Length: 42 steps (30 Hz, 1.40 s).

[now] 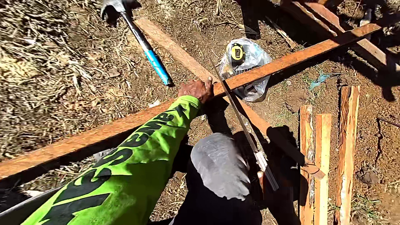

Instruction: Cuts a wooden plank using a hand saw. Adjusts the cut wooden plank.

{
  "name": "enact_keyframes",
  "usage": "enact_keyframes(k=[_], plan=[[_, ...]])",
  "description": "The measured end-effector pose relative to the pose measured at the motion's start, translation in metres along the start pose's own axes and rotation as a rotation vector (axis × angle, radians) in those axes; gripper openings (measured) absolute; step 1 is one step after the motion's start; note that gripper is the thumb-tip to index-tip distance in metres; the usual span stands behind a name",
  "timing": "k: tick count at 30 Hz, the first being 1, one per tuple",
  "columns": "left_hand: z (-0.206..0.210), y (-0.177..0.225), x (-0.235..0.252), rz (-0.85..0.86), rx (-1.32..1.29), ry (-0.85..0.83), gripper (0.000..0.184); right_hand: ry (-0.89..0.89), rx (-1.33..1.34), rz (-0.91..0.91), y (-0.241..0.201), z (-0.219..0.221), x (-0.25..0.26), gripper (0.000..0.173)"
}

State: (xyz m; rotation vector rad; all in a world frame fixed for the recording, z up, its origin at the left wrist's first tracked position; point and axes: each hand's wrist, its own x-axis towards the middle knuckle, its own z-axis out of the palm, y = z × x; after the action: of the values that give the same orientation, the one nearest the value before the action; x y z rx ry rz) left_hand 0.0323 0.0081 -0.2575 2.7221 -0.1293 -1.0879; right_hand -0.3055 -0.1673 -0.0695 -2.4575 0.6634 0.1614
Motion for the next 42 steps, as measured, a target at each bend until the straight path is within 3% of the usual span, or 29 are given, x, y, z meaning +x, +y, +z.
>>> enact_keyframes(k=[2, 6, 9, 12, 15, 18, 23, 25, 28, 32, 35, 38, 40, 42], plan=[[0.000, 0.001, 0.000, 0.000, 0.004, -0.004, 0.098, -0.003, -0.003, -0.016, 0.000, 0.001, 0.001, 0.044], [0.008, -0.001, -0.003, -0.002, -0.002, 0.025, 0.097, 0.038, 0.180, -0.013, -0.033, 0.095, 0.119, 0.038], [0.005, -0.004, 0.006, 0.003, 0.003, 0.038, 0.097, -0.004, 0.167, 0.003, -0.057, 0.119, 0.174, 0.038], [0.009, -0.001, -0.002, 0.005, 0.004, 0.007, 0.098, 0.025, 0.126, 0.019, -0.025, 0.090, 0.108, 0.044], [0.006, 0.001, -0.005, -0.003, 0.002, -0.007, 0.098, -0.012, 0.050, 0.036, 0.006, 0.026, 0.008, 0.046], [0.005, 0.001, -0.004, -0.005, 0.018, -0.012, 0.098, -0.028, 0.067, -0.003, 0.014, 0.003, -0.020, 0.044], [0.007, 0.001, -0.006, 0.006, 0.013, -0.003, 0.096, -0.003, 0.181, 0.027, -0.040, 0.104, 0.141, 0.038], [-0.001, -0.003, 0.005, 0.012, 0.013, 0.020, 0.097, 0.000, 0.183, 0.007, -0.054, 0.123, 0.176, 0.040], [0.005, 0.000, -0.004, 0.019, 0.010, -0.009, 0.096, 0.006, 0.141, 0.030, -0.027, 0.099, 0.122, 0.043], [-0.004, 0.002, -0.001, 0.009, 0.006, -0.008, 0.096, -0.035, 0.066, 0.008, 0.015, 0.022, 0.008, 0.045], [-0.001, 0.003, -0.004, -0.002, 0.006, -0.029, 0.095, -0.047, 0.038, -0.007, 0.018, 0.007, -0.014, 0.045], [0.001, -0.001, 0.000, 0.006, 0.011, 0.003, 0.094, -0.013, 0.122, 0.009, 0.006, 0.063, 0.048, 0.043], [0.007, 0.001, -0.006, 0.031, 0.017, 0.017, 0.094, 0.044, 0.163, -0.010, -0.021, 0.102, 0.119, 0.039], [0.004, -0.001, -0.003, 0.027, 0.002, 0.029, 0.094, -0.022, 0.159, 0.008, -0.045, 0.119, 0.163, 0.040]])
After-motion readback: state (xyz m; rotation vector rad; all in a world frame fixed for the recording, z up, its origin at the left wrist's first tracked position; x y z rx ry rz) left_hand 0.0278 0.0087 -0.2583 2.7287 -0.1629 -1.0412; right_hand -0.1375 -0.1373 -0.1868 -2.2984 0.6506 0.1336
